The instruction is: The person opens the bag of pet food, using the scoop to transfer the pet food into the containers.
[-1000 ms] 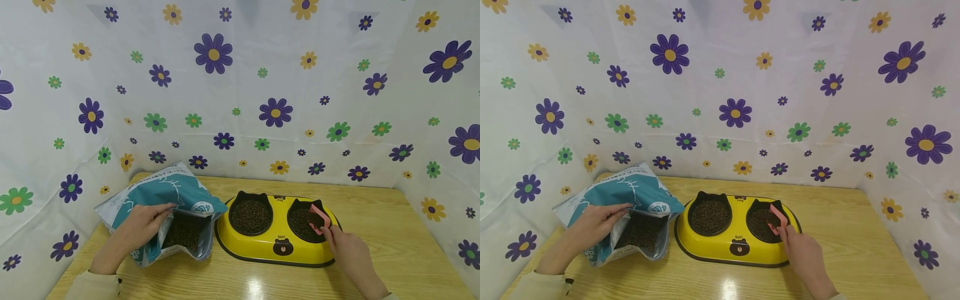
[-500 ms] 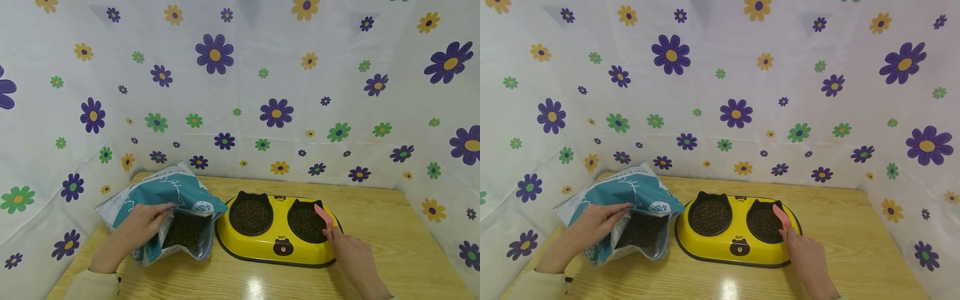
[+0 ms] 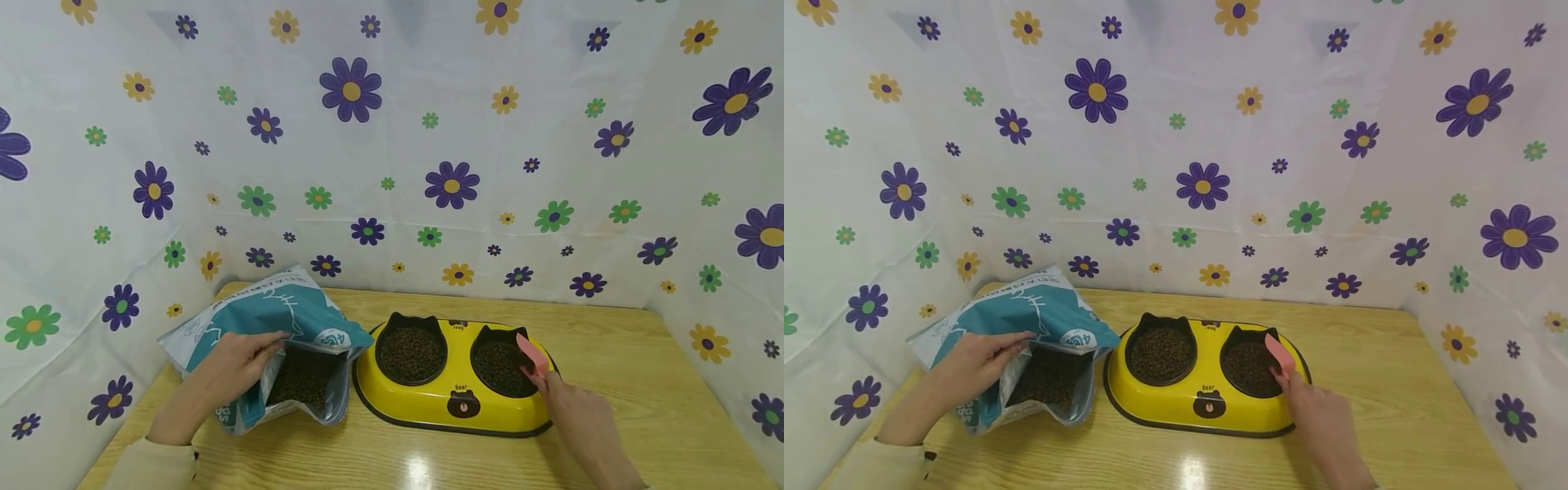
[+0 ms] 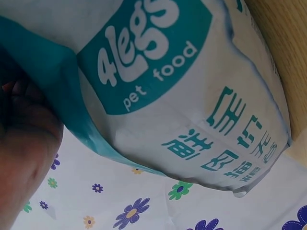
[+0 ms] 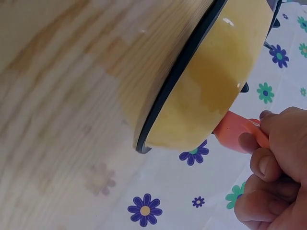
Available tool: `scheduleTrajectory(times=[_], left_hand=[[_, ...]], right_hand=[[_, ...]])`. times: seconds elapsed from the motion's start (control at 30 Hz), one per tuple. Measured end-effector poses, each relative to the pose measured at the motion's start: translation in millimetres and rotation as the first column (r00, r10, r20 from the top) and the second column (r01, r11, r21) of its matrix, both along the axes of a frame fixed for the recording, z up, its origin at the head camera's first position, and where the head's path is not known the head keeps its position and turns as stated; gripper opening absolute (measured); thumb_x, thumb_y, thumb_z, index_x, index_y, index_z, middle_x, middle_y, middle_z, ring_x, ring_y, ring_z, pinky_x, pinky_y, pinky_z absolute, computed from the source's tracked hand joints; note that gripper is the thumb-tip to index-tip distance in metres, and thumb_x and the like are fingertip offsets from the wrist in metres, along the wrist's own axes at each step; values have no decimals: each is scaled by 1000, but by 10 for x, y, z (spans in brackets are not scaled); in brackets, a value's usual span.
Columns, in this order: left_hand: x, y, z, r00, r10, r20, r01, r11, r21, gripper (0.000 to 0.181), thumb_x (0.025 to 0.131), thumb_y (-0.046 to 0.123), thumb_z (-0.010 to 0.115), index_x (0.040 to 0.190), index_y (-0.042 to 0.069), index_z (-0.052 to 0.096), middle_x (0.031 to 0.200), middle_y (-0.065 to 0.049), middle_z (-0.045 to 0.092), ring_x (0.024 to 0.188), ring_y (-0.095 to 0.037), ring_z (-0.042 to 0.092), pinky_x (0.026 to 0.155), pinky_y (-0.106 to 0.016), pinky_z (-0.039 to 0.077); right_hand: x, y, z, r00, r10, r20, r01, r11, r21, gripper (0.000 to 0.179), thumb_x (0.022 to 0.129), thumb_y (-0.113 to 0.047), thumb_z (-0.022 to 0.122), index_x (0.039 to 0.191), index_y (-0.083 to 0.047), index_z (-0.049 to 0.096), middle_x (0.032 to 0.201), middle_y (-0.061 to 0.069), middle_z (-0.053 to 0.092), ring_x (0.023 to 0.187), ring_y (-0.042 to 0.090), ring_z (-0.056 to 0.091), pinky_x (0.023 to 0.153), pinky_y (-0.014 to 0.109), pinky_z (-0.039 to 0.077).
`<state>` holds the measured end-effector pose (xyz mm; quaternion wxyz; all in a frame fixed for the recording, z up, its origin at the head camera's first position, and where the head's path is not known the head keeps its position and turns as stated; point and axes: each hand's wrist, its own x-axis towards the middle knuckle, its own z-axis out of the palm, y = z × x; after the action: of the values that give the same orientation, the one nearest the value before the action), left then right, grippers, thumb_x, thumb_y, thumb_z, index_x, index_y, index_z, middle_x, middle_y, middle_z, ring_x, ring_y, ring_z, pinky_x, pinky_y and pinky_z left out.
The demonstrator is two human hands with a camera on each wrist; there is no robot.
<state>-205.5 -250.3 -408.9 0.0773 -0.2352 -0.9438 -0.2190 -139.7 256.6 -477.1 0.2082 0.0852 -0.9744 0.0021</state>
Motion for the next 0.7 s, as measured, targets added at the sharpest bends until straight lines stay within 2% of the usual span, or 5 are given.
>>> scheduleTrajectory(times=[0.13, 0.27, 0.47, 0.63, 0.7], left_hand=[[-10, -6, -7, 1000, -6, 3, 6, 1000, 1, 29, 102, 7, 60, 127, 4, 72, 57, 12, 42, 46, 2, 28, 47, -21, 31], [-23, -7, -5, 1000, -10, 0, 10, 1000, -1, 28, 102, 7, 60, 127, 4, 72, 58, 12, 40, 46, 2, 28, 49, -21, 32], [-26, -10, 2, 1000, -13, -7, 13, 1000, -9, 28, 102, 7, 60, 127, 5, 73, 58, 11, 37, 46, 2, 27, 49, -21, 31], [-15, -9, -1, 1000, -11, 2, 11, 1000, -7, 29, 102, 7, 59, 127, 4, 72, 57, 11, 38, 46, 2, 27, 49, -21, 31], [-10, -10, -1, 1000, -11, 4, 11, 1000, -6, 29, 102, 7, 59, 127, 4, 72, 58, 11, 39, 46, 2, 28, 49, -21, 31]], right_hand=[[6, 62, -2, 999, 22, -50, -21, 1000, 23, 39, 110, -37, 40, 84, -9, 48, 53, -5, 28, 44, 9, 23, 46, 21, 16], [12, 129, 15, 996, 29, -83, -25, 998, 50, 58, 107, -47, 15, 85, -8, 50, 53, -4, 30, 44, 11, 25, 45, 22, 19], [33, 215, 20, 988, 64, -139, -61, 998, 27, 50, 110, -43, 33, 75, -9, 47, 53, -6, 30, 45, 10, 24, 43, 23, 18], [28, 248, 9, 971, 64, -229, -64, 998, 4, 63, 109, -51, 12, 74, -10, 46, 53, -6, 28, 45, 10, 21, 42, 23, 16], [25, 233, 10, 966, 62, -252, -80, 995, -58, 61, 111, -49, 18, 73, -10, 47, 53, -7, 26, 45, 7, 18, 42, 22, 15]])
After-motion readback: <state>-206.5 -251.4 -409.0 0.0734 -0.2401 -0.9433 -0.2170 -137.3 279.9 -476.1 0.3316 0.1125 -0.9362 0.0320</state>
